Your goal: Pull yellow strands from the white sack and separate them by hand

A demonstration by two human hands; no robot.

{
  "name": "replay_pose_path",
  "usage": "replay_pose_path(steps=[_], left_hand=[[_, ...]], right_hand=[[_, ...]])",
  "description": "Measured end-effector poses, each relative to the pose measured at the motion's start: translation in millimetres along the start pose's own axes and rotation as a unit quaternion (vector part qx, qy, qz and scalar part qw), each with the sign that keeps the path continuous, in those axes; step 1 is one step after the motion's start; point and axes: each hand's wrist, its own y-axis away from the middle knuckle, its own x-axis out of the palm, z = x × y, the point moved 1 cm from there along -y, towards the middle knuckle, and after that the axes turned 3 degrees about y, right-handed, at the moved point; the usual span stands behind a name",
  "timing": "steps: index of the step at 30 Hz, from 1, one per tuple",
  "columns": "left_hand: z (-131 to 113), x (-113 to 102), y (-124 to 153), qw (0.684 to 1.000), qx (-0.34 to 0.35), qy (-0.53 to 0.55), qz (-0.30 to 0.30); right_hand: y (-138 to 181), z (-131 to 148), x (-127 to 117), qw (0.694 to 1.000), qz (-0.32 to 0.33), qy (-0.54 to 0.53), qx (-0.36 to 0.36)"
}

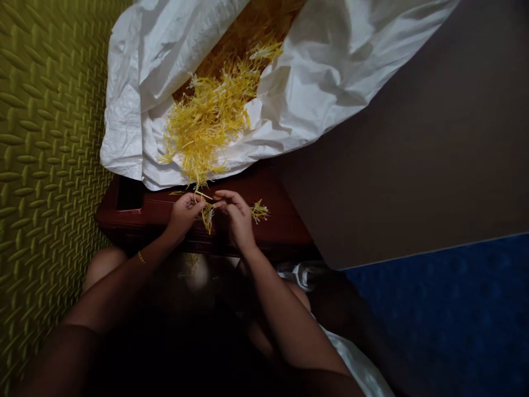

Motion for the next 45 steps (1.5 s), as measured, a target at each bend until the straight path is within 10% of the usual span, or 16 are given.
replay_pose_path(steps=[7, 26, 37, 45], left_hand=[[0.8, -0.6, -1.0, 0.999, 0.038, -0.026, 0.012], [6.2, -0.3, -1.9, 0.994, 0.061, -0.085, 0.039], [7.6, -5.4, -3.5, 0.98, 0.078, -0.177, 0.053], [-1.8, 0.2, -1.8, 0.995, 0.001, -0.039, 0.088]], right_hand=[[5.3, 15.6, -1.1, 0.971, 0.004, 0.174, -0.162], [0.7, 7.2, -1.6, 0.974, 0.037, 0.164, -0.151], [-0.6, 11.6, -3.0, 0.896, 0.078, 0.356, -0.254], [0.7, 6.9, 7.8, 0.998, 0.032, 0.037, -0.051]])
